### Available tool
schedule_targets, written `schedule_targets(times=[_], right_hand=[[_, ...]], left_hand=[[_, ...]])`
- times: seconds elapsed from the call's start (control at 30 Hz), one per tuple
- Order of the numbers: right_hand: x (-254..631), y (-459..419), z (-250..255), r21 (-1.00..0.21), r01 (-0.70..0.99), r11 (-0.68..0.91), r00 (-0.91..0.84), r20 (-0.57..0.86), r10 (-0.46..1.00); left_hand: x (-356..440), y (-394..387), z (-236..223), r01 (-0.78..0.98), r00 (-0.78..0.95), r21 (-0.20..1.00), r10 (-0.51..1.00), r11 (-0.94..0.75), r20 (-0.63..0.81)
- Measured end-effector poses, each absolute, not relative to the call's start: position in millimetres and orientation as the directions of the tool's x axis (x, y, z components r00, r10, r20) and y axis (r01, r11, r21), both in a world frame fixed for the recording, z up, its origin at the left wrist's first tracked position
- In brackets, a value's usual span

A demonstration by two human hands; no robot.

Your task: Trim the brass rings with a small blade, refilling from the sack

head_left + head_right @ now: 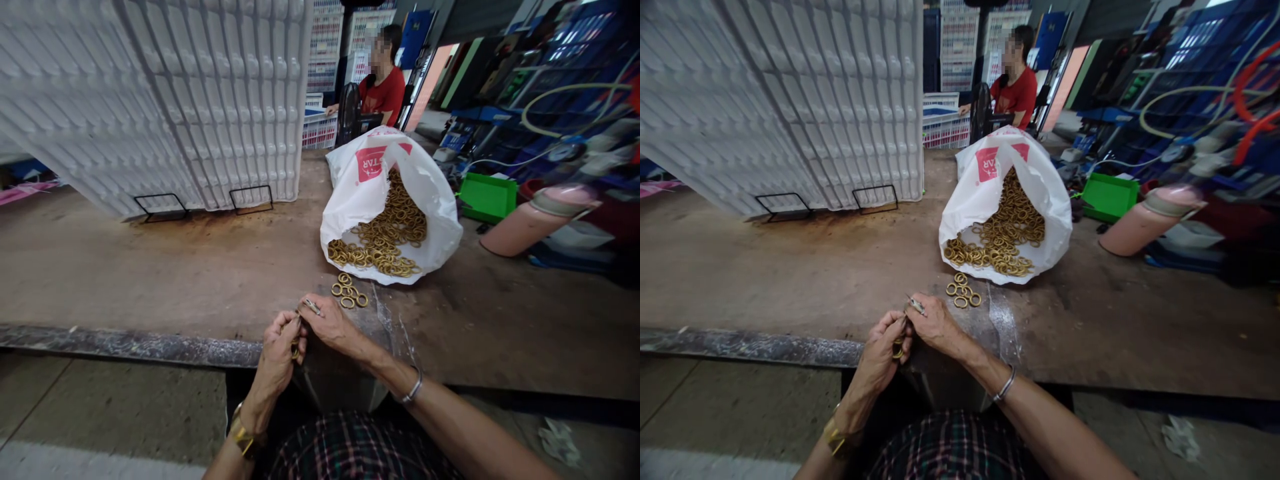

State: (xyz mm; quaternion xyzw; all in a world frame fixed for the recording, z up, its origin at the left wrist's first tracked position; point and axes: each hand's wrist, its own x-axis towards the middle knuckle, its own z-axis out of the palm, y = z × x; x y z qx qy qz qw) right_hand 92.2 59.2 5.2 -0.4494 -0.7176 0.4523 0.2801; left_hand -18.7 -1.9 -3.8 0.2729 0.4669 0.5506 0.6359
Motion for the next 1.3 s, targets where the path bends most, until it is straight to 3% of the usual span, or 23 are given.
schedule_targets(times=[0.2, 0.33, 0.47, 0.87, 1.07, 1.17, 1.3], right_hand=[[94, 61, 4, -0.848, 0.462, 0.259, -0.411, 0.054, 0.91], [101, 58, 4, -0.631, 0.679, 0.375, -0.44, 0.059, 0.896], [105, 52, 2, -0.448, 0.749, 0.489, -0.549, -0.005, 0.836], [99, 48, 4, -0.329, 0.793, 0.513, -0.568, -0.092, 0.818], [98, 62, 9, -0.226, 0.849, 0.477, -0.513, -0.139, 0.847], [99, 70, 9, -0.268, 0.846, 0.461, -0.5, -0.096, 0.861], [94, 71, 8, -0.586, 0.676, 0.448, -0.532, 0.033, 0.846]], left_hand=[[-17, -4, -2, -0.449, -0.059, 0.86, 0.952, 0.243, -0.3], [-18, -5, -5, -0.402, -0.077, 0.889, 0.959, 0.22, -0.272], [-20, -4, -10, -0.339, -0.11, 0.92, 0.963, 0.195, -0.245], [-20, -5, -12, -0.129, -0.22, 0.982, 0.962, 0.137, -0.163], [-19, -16, 5, -0.141, -0.196, 0.976, 0.962, 0.165, -0.191], [-19, -21, 10, -0.253, -0.125, 0.954, 0.973, 0.16, -0.196], [-22, -17, 7, -0.485, -0.097, 0.86, 0.969, 0.155, -0.229]])
